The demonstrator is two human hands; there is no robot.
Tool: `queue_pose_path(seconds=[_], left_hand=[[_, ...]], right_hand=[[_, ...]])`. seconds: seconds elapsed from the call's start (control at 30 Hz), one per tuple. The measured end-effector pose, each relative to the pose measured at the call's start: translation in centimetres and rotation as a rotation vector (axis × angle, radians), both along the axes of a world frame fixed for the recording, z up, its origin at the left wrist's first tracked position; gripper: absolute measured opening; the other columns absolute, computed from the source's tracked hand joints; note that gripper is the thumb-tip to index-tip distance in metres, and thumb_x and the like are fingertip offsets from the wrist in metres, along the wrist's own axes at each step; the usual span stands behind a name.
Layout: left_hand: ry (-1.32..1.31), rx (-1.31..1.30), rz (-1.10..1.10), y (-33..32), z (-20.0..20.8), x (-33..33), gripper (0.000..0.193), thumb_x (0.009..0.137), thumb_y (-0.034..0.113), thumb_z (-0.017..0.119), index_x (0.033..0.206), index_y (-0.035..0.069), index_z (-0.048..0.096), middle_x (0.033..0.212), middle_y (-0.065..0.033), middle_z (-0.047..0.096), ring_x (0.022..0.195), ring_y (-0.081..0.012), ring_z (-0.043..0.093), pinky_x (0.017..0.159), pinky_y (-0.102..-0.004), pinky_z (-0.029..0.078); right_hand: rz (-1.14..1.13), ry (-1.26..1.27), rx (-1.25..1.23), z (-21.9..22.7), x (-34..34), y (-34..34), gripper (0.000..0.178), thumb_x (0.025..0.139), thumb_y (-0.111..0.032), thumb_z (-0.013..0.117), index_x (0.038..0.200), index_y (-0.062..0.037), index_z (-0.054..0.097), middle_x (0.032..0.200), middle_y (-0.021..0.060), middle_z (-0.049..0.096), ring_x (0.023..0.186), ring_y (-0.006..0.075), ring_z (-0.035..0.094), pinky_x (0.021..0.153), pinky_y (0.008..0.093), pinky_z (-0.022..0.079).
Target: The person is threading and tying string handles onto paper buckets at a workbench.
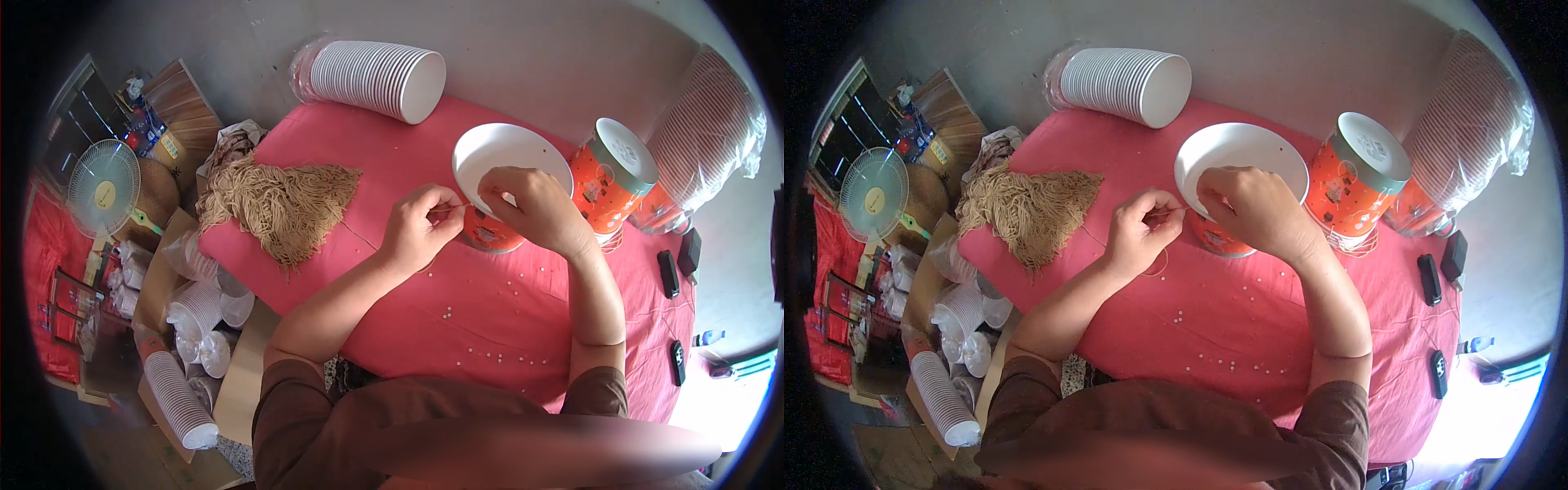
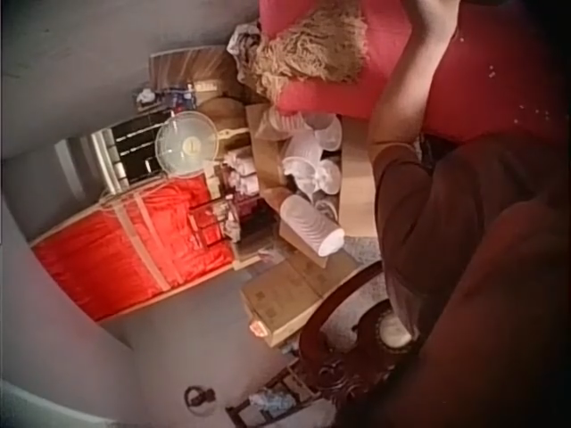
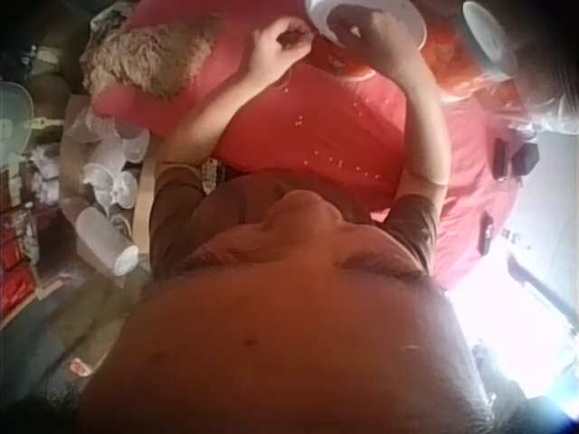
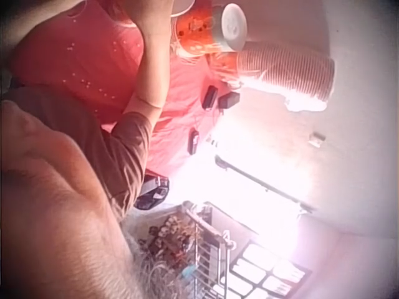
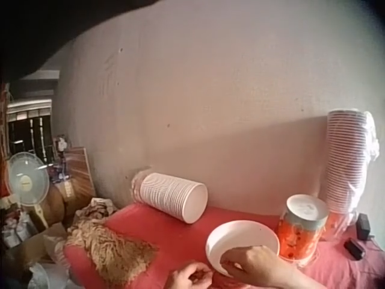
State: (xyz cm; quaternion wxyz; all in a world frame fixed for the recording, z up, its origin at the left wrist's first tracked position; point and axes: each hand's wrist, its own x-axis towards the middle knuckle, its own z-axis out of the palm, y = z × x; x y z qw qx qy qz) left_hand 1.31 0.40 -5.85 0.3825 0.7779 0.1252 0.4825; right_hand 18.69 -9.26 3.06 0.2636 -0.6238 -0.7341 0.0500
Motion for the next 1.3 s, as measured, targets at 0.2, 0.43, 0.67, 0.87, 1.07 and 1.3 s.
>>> queue_pose_path(seconds=[0.2, 0.43, 0.67, 0.87, 1.07, 1.3], left_hand=[[-0.034, 0.0, -0.003, -0.2, -0.1, 0.4, 0.009, 0.083, -0.004, 0.068, 0.087, -0.001, 0.061, 0.078, -0.0039, 0.064, 0.067, -0.0081, 0.061, 0.059, -0.0229, 0.049], [-0.062, -0.068, -0.02, -0.5, -0.1, 0.6, 0.008, 0.085, -0.004, 0.068, 0.086, 0.0, 0.062, 0.073, -0.0001, 0.063, 0.064, -0.0026, 0.055, 0.056, -0.0194, 0.044], [0.025, -0.055, -0.02, -0.4, 0.3, 0.3, 0.012, 0.084, 0.0, 0.071, 0.086, -0.001, 0.059, 0.077, -0.0053, 0.066, 0.069, -0.0098, 0.064, 0.061, -0.0236, 0.051], [0.096, -0.077, -0.116, 0.5, 0.3, -1.0, 0.019, 0.087, 0.003, 0.07, 0.1, 0.0, 0.056, 0.08, -0.0033, 0.066, 0.068, -0.0073, 0.062, 0.06, -0.0232, 0.05], [0.123, -0.194, -0.24, 1.5, 0.7, -1.7, 0.014, 0.092, 0.006, 0.066, 0.101, 0.001, 0.057, 0.084, -0.0021, 0.064, 0.076, -0.0057, 0.06, 0.067, -0.0217, 0.049], [0.152, -0.463, -0.42, 2.1, 1.6, -2.5, 0.013, 0.096, 0.009, 0.06, 0.106, 0.002, 0.06, 0.08, -0.0011, 0.06, 0.066, -0.0045, 0.054, 0.056, -0.0189, 0.045]], right_hand=[[0.085, 0.053, -0.051, -0.4, 0.7, 0.7, 0.013, 0.088, -0.01, 0.062, 0.095, -0.0018, 0.069, 0.084, 0.0145, 0.07, 0.078, 0.0286, 0.069, 0.07, 0.0369, 0.052], [0.125, 0.134, -0.072, 0.0, 0.5, 1.1, 0.012, 0.085, -0.012, 0.063, 0.091, -0.0052, 0.071, 0.081, 0.0135, 0.071, 0.074, 0.0309, 0.068, 0.067, 0.0392, 0.052], [0.112, 0.137, -0.053, -0.8, 0.8, 1.5, 0.01, 0.083, -0.011, 0.063, 0.088, -0.004, 0.068, 0.079, 0.0141, 0.069, 0.072, 0.0311, 0.067, 0.066, 0.0392, 0.052], [0.008, 0.187, 0.113, 0.3, 3.1, 0.8, 0.004, 0.083, -0.001, 0.06, 0.086, 0.0015, 0.06, 0.074, 0.0062, 0.062, 0.07, 0.0139, 0.061, 0.067, 0.0297, 0.05], [0.035, 0.769, 0.37, 3.1, 6.8, -2.2, 0.011, 0.093, -0.005, 0.048, 0.094, 0.0021, 0.057, 0.09, 0.0122, 0.065, 0.068, 0.0151, 0.061, 0.064, 0.0264, 0.051], [0.706, 1.156, 0.623, 5.7, 9.5, -6.2, 0.017, 0.102, -0.014, 0.036, 0.109, -0.0025, 0.047, 0.079, 0.0098, 0.062, 0.041, 0.0115, 0.044, 0.043, 0.0247, 0.039]])
